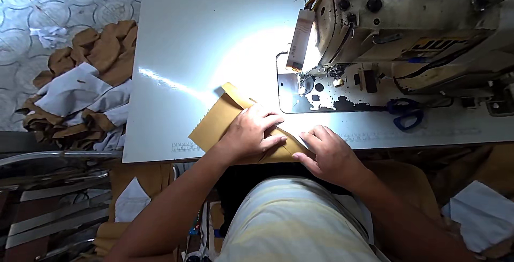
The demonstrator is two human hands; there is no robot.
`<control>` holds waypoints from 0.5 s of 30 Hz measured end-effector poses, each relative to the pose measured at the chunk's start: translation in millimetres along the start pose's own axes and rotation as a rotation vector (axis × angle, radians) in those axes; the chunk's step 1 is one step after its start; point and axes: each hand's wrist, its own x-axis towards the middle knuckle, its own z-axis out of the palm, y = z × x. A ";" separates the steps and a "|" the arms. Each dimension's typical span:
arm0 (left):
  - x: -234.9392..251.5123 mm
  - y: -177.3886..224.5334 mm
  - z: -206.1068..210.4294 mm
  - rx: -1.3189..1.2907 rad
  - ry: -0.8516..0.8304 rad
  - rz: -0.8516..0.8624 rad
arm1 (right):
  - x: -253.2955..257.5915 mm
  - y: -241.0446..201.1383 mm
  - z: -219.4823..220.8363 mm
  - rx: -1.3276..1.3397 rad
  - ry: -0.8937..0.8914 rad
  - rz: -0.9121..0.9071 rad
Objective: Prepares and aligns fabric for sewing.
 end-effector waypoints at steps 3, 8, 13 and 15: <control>4.0 -4.9 -0.3 -0.043 0.053 0.006 | 1.7 0.8 2.5 0.029 0.054 0.047; 6.2 -0.5 5.3 -0.135 0.219 -0.218 | -1.9 1.5 4.1 0.094 0.163 0.129; 6.4 2.1 6.0 -0.174 0.217 -0.274 | -9.4 1.4 3.9 0.126 0.179 0.159; 6.0 1.9 5.0 -0.176 0.208 -0.263 | -10.5 1.3 6.8 0.135 0.201 0.167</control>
